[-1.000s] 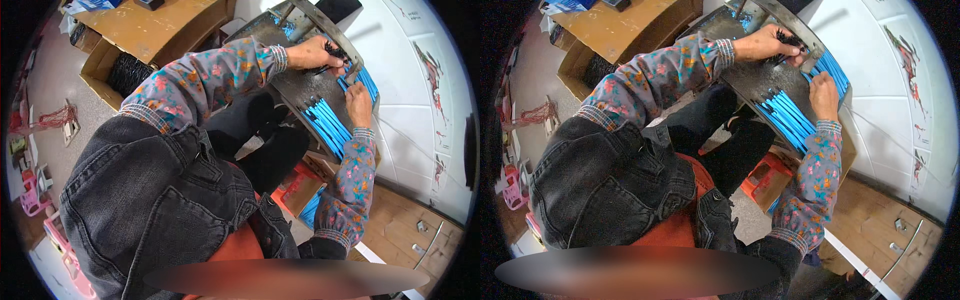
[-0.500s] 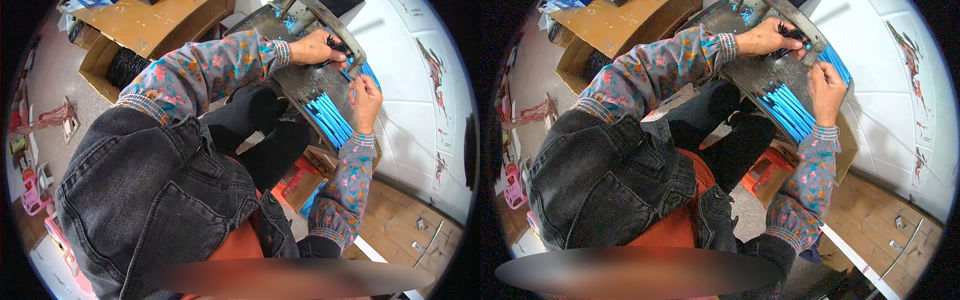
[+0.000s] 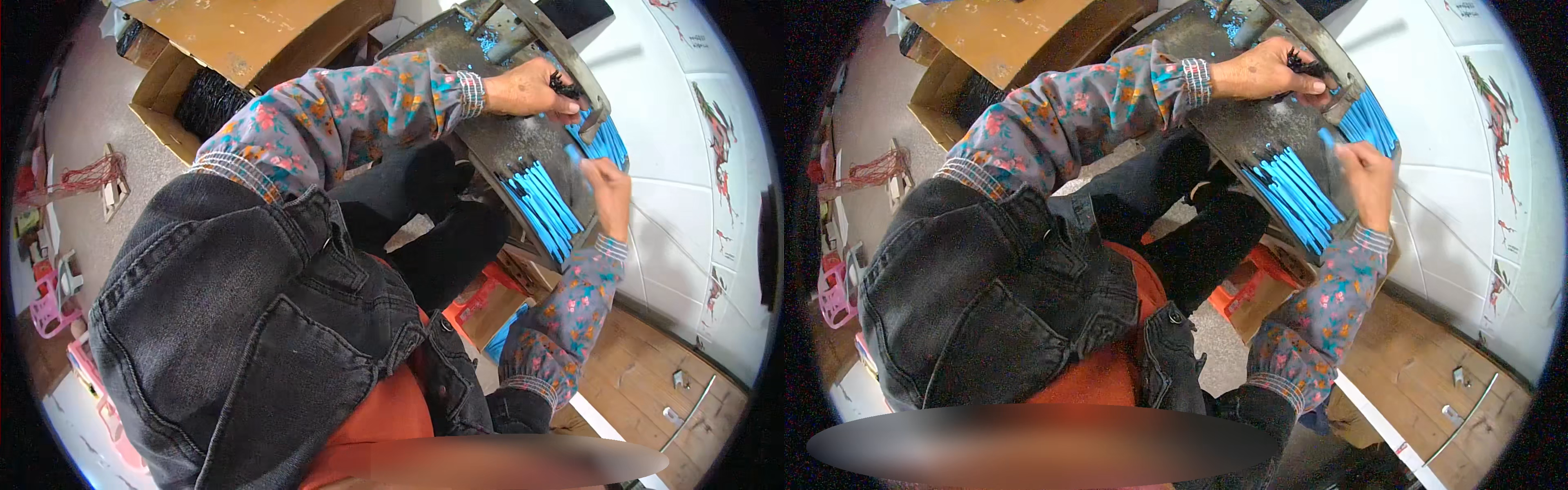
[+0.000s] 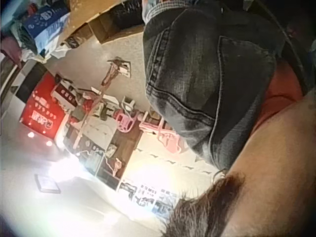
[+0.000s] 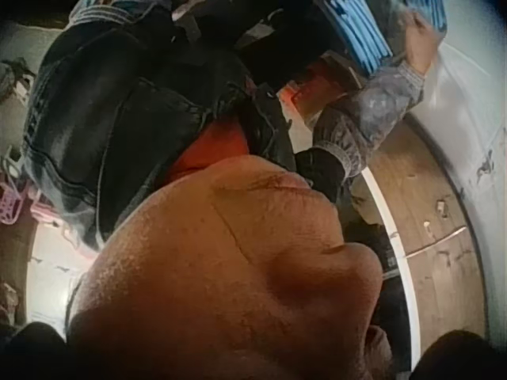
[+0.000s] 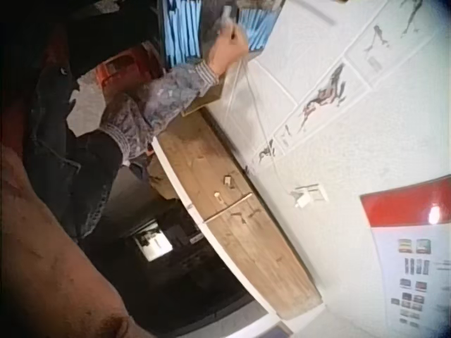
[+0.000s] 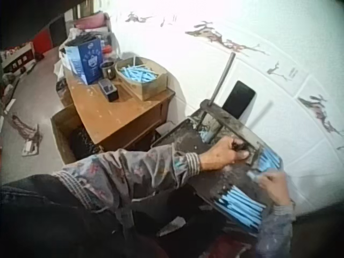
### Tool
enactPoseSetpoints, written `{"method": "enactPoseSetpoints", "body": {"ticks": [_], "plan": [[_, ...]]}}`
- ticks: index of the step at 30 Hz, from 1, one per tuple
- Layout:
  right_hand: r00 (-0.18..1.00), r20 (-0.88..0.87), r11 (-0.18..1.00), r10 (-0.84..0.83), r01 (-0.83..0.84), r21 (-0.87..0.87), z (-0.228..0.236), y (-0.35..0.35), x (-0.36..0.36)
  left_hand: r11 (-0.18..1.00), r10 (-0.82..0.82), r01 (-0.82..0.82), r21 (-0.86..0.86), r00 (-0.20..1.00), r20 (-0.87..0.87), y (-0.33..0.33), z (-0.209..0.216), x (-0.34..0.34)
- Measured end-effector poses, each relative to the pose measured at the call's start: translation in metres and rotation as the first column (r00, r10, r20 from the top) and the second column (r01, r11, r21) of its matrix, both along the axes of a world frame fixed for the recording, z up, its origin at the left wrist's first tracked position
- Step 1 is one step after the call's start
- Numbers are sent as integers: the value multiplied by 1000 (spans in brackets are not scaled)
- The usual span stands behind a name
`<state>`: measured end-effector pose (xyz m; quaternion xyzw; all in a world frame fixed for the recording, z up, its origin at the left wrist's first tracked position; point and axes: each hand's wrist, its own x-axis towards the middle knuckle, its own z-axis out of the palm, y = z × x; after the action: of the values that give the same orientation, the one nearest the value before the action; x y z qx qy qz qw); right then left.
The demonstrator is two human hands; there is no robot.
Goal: Sorting small blue items and feeding them into a processing machine at a workbench.
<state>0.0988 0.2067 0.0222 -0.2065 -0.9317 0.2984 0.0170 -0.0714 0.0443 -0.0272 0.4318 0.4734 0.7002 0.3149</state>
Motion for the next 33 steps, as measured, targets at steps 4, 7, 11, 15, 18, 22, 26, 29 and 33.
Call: {"method": "enactPoseSetpoints", "body": {"ticks": [4,7,11,15,18,22,26,29,33], "plan": [[942,-251,886,221,-86,456,-28,5,-15,1000,12,-13,-24,998,-63,-2,-3,-3],[959,-80,776,271,-168,608,-35,13,-15,999,-46,46,-2,999,-20,-1,-4,-4],[913,-122,715,389,-216,665,-27,4,-12,997,-74,73,-11,997,-19,-5,2,-2],[888,-264,758,377,-131,639,-21,-6,-14,998,-70,69,10,997,19,-3,-1,-7],[902,-416,966,115,-4,258,-15,-20,-10,997,-64,61,42,996,62,-2,-3,-2],[930,-336,971,-150,74,-229,-1,-49,-14,999,-33,32,16,997,71,3,-4,-4],[928,-336,901,-163,1,-434,-3,-51,-20,999,4,-3,-36,1000,29,3,2,1],[913,-359,922,-196,47,-385,-6,-51,-27,999,2,-1,-53,1000,8,6,0,1],[850,-504,985,-154,96,-140,-14,-46,-24,999,-3,1,-51,999,-38,5,0,-1]]}}
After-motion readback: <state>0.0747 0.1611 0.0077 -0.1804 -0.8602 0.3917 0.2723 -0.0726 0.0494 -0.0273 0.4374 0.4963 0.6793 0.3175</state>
